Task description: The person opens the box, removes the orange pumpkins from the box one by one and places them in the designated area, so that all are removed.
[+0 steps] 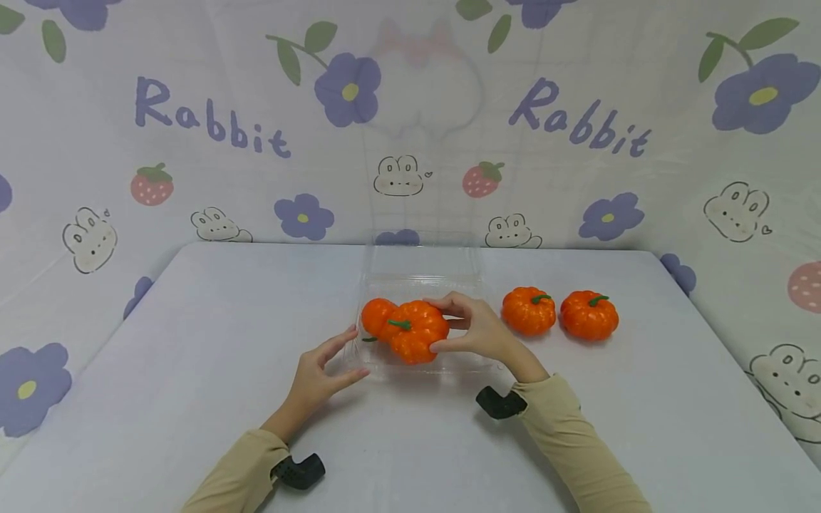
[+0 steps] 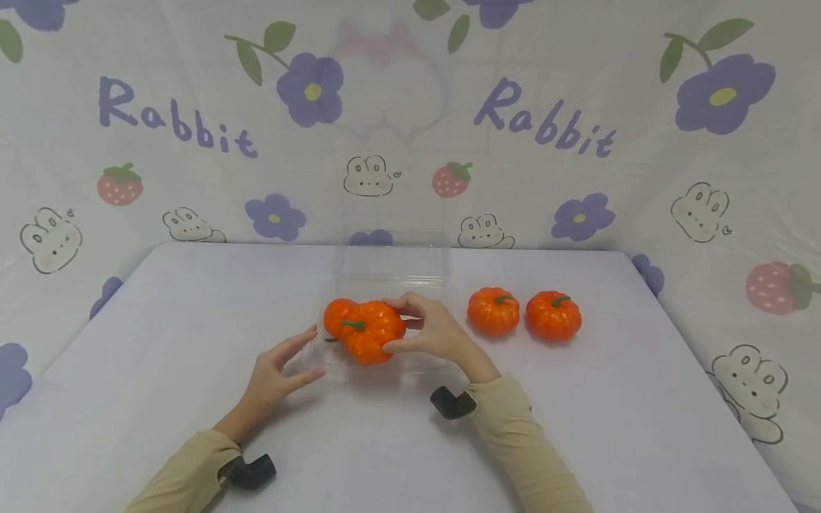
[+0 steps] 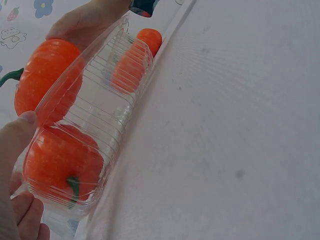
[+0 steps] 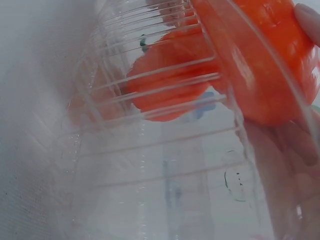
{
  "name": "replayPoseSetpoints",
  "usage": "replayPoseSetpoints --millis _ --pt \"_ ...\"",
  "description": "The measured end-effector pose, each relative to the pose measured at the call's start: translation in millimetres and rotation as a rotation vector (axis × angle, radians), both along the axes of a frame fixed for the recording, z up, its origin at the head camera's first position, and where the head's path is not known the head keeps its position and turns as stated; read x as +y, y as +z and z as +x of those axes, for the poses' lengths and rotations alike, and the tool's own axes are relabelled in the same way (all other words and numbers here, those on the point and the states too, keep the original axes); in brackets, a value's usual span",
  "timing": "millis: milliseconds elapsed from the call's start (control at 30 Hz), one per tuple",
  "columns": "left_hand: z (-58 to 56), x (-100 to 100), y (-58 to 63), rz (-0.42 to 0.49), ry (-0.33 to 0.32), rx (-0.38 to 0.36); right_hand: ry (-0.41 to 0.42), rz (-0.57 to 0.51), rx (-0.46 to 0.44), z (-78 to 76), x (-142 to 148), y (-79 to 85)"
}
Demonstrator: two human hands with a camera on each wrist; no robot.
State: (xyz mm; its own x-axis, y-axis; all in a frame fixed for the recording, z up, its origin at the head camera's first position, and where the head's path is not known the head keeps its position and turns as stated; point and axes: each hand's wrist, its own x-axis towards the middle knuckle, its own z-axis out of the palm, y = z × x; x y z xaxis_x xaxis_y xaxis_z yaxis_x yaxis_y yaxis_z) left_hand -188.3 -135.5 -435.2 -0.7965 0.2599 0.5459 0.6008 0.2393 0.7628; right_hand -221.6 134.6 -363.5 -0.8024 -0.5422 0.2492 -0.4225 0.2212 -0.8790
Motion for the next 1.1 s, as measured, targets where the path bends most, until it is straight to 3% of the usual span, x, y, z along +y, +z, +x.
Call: replayPoseSetpoints --millis 800,1100 --pt "-0.5 0.9 0.3 0.001 0.002 0.033 -0.030 -0.038 -0.002 2.2 9.5 8.8" --pt "0.3 0.8 1.2 -0.005 0.002 0.031 -0.015 -0.072 0.023 -15.3 23.2 -16.3"
